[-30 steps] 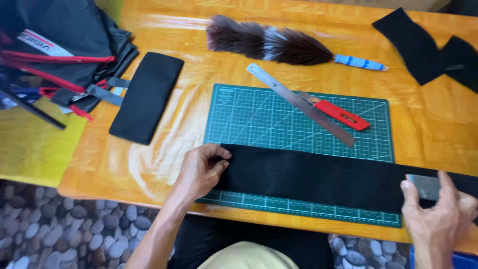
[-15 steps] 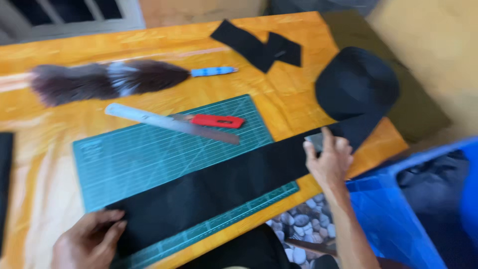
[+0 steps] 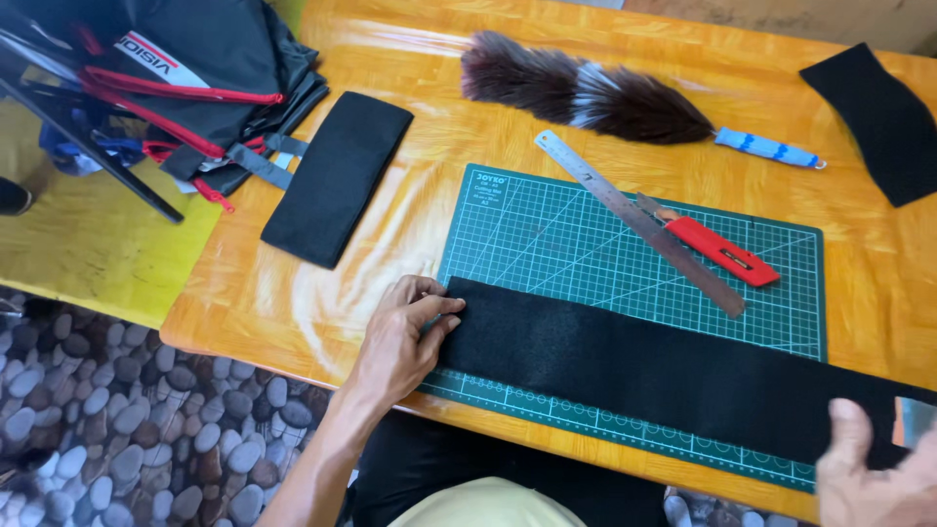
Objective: The person aligns a black fabric strip on a green cutting mat, then uses a metal ruler and a red utility knife to cut the fabric into a rectangular piece. The person repeatedly repositions the ruler and fabric to make precise cuts.
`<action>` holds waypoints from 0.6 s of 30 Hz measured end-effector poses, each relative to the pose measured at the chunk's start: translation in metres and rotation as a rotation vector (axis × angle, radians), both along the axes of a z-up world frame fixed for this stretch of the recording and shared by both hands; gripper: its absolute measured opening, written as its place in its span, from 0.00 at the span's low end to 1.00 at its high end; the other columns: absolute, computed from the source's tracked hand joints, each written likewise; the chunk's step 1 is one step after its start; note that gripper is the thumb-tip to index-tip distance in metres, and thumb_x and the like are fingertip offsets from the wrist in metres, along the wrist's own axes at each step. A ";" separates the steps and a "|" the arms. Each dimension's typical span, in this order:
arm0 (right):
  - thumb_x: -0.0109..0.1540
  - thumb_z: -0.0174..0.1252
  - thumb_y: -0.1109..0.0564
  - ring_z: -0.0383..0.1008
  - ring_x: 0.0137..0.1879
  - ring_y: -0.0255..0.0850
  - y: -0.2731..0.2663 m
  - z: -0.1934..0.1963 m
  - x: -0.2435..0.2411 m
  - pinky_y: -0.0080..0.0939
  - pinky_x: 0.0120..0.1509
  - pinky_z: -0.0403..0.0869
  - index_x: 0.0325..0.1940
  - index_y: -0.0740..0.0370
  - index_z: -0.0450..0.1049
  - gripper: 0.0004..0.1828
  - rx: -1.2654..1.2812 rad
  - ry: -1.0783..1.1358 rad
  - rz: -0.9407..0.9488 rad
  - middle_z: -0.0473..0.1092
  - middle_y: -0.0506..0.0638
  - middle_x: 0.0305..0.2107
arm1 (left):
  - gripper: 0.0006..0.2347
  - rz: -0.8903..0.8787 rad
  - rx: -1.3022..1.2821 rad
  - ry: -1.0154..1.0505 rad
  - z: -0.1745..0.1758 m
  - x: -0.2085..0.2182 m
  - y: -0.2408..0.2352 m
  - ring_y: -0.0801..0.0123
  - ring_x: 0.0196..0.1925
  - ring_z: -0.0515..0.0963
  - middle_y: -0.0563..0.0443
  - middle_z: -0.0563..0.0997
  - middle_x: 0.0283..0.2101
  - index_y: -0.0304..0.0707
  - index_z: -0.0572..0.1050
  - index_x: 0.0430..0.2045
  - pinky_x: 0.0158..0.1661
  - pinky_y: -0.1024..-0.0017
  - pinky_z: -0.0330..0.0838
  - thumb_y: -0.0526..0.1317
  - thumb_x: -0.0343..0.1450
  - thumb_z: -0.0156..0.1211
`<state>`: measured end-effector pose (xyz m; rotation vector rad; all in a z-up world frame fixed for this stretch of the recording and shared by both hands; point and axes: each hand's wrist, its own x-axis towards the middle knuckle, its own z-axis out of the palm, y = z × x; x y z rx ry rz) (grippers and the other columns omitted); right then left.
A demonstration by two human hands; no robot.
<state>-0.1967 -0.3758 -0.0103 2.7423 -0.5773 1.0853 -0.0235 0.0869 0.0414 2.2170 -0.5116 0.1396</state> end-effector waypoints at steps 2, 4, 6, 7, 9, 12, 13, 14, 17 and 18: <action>0.73 0.75 0.57 0.80 0.56 0.71 0.063 0.039 0.007 0.58 0.52 0.78 0.81 0.89 0.73 0.39 0.145 -0.007 0.122 0.75 0.82 0.64 | 0.08 -0.066 -0.013 -0.064 0.001 -0.004 0.004 0.56 0.50 0.78 0.45 0.77 0.45 0.38 0.82 0.42 0.51 0.64 0.70 0.35 0.72 0.60; 0.65 0.61 0.42 0.68 0.74 0.73 0.098 0.048 0.023 0.73 0.68 0.66 0.73 0.66 0.75 0.37 0.103 0.129 0.310 0.62 0.78 0.73 | 0.08 -0.106 0.021 -0.154 0.001 -0.004 0.005 0.53 0.50 0.77 0.40 0.77 0.52 0.37 0.81 0.45 0.52 0.61 0.71 0.35 0.74 0.59; 0.65 0.54 0.37 0.63 0.76 0.70 0.127 0.056 0.036 0.78 0.70 0.62 0.74 0.57 0.71 0.37 0.105 0.232 0.298 0.58 0.71 0.76 | 0.09 -0.131 0.027 -0.200 0.003 -0.004 0.006 0.51 0.51 0.77 0.40 0.78 0.54 0.36 0.80 0.46 0.53 0.59 0.70 0.35 0.75 0.58; 0.65 0.47 0.32 0.58 0.79 0.66 0.141 0.059 0.039 0.83 0.71 0.58 0.75 0.49 0.67 0.38 0.114 0.335 0.279 0.54 0.65 0.78 | 0.09 -0.164 0.036 -0.247 0.003 -0.004 0.006 0.48 0.52 0.78 0.40 0.78 0.56 0.35 0.79 0.48 0.54 0.57 0.70 0.34 0.75 0.57; 0.65 0.44 0.31 0.53 0.80 0.65 0.154 0.066 0.049 0.83 0.72 0.52 0.77 0.45 0.62 0.38 0.168 0.385 0.347 0.50 0.62 0.79 | 0.09 -0.171 0.026 -0.249 0.002 -0.006 0.006 0.49 0.52 0.79 0.40 0.79 0.56 0.35 0.79 0.48 0.53 0.58 0.69 0.34 0.75 0.57; 0.65 0.39 0.28 0.46 0.81 0.63 0.170 0.065 0.062 0.84 0.72 0.46 0.80 0.39 0.53 0.40 0.207 0.514 0.448 0.44 0.56 0.79 | 0.09 -0.168 0.031 -0.240 0.001 -0.006 0.004 0.50 0.51 0.79 0.41 0.80 0.56 0.35 0.79 0.48 0.53 0.59 0.70 0.34 0.75 0.57; 0.65 0.37 0.26 0.44 0.80 0.61 0.176 0.063 0.068 0.84 0.70 0.45 0.81 0.37 0.48 0.42 0.187 0.595 0.490 0.42 0.53 0.79 | 0.10 -0.147 0.046 -0.229 0.002 -0.006 0.005 0.50 0.51 0.78 0.41 0.80 0.57 0.35 0.79 0.48 0.54 0.59 0.70 0.34 0.75 0.57; 0.65 0.37 0.26 0.44 0.80 0.61 0.177 0.062 0.067 0.84 0.70 0.45 0.81 0.37 0.48 0.42 0.187 0.596 0.484 0.42 0.53 0.79 | 0.10 -0.153 0.043 -0.229 0.004 -0.007 0.002 0.50 0.51 0.78 0.41 0.80 0.57 0.35 0.79 0.48 0.54 0.59 0.70 0.34 0.75 0.57; 0.63 0.42 0.26 0.47 0.80 0.61 0.181 0.057 0.069 0.87 0.68 0.49 0.79 0.31 0.53 0.39 0.079 0.591 0.469 0.49 0.48 0.77 | 0.09 -0.087 0.079 -0.197 0.009 -0.011 -0.007 0.49 0.48 0.77 0.42 0.80 0.56 0.33 0.79 0.47 0.52 0.58 0.70 0.33 0.74 0.57; 0.63 0.43 0.26 0.48 0.80 0.61 0.181 0.056 0.070 0.87 0.68 0.50 0.79 0.30 0.53 0.40 0.062 0.572 0.461 0.50 0.47 0.78 | 0.12 -0.031 0.175 -0.256 0.011 -0.014 -0.012 0.47 0.49 0.75 0.39 0.78 0.58 0.30 0.77 0.48 0.53 0.55 0.71 0.30 0.70 0.56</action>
